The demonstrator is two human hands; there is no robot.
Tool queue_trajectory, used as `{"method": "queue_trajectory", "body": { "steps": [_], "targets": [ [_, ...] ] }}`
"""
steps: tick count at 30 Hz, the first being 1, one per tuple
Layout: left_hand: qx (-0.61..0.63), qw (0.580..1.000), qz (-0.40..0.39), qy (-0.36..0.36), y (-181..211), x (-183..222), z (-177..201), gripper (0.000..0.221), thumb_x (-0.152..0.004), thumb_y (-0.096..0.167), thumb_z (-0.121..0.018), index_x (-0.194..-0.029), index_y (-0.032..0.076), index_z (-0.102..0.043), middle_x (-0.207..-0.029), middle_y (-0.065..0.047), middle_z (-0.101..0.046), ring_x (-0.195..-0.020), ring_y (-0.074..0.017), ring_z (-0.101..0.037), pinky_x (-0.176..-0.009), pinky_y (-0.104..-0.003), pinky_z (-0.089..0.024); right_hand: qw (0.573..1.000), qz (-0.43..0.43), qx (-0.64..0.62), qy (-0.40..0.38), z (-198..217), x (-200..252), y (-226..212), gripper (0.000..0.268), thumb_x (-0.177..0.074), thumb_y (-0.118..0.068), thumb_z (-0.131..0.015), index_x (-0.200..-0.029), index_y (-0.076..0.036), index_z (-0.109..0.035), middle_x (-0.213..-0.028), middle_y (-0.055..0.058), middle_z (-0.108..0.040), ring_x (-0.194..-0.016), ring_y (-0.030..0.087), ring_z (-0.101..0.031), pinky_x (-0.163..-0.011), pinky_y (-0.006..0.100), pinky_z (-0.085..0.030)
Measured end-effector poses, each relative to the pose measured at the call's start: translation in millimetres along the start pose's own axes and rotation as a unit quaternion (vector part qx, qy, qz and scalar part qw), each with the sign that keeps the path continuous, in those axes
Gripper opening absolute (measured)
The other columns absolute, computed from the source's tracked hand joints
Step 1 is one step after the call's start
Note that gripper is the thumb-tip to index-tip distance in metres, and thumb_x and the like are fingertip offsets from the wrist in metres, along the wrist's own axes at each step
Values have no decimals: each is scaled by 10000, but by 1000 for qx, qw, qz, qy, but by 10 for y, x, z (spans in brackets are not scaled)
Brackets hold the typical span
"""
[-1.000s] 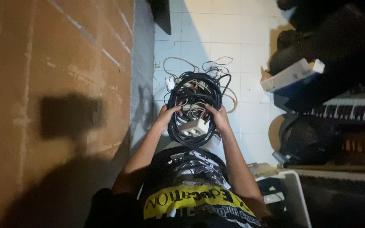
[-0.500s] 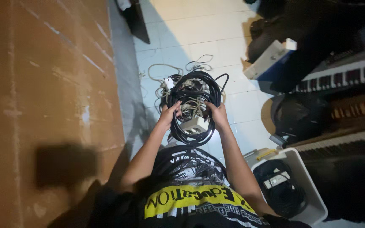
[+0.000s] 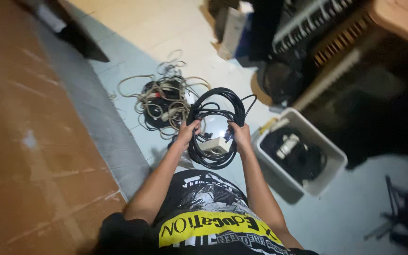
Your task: The person places bundles of black power cables into a white bin and سپس winds a white power strip cable by hand before placing it into the same bin.
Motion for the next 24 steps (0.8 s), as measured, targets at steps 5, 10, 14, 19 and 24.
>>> {"method": "queue_trajectory", "body": {
  "steps": [5,10,14,19,24],
  "targets": [
    [-39,996,78,-13,-486,170,-512,152,-970,160,-647,-1007,15,-621,-709,4,-504,-544,-116,-489,-565,-298,-467,995,-20,3,101,756,523,71,168,-890,-136,-723,-932,23,-685,-705,49,-633,-561,134,-593,-507,292,-488],
    [-58,984,143,-91,-820,300,-1119,197,-972,171,-644,-1059,-5,-651,-696,9,-484,-551,-113,-486,-567,-287,-447,984,35,-88,150,1361,1093,103,129,-884,-136,-703,-947,-25,-683,-723,24,-621,-575,106,-587,-510,280,-474],
    [-104,967,173,-153,-1059,305,-1542,242,-986,192,-654,-1062,-37,-649,-706,9,-481,-569,-111,-487,-560,-274,-417,967,44,-109,224,1797,1358,200,137,-910,-142,-721,-929,-20,-663,-736,23,-631,-579,111,-587,-525,277,-465],
    [-129,945,215,-209,-1319,299,-1927,241,-966,218,-667,-1016,-15,-631,-693,11,-477,-552,-112,-481,-544,-269,-434,942,45,-186,275,2058,1664,285,131,-914,-150,-693,-916,-34,-632,-703,33,-603,-566,126,-603,-516,318,-523],
    [-155,922,252,-250,-1678,261,-2196,258,-985,245,-693,-943,15,-585,-707,9,-473,-563,-105,-474,-501,-249,-368,921,70,-215,317,2367,1802,428,102,-905,-134,-674,-945,-40,-665,-714,36,-605,-576,130,-609,-535,311,-523]
  ]
}}
Point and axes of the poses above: each hand's wrist, its own x-axis away from the middle knuckle, its own z-axis out of the back of the hand, y = z × x, the point moved 5 cm from there along -x, towards the middle knuckle
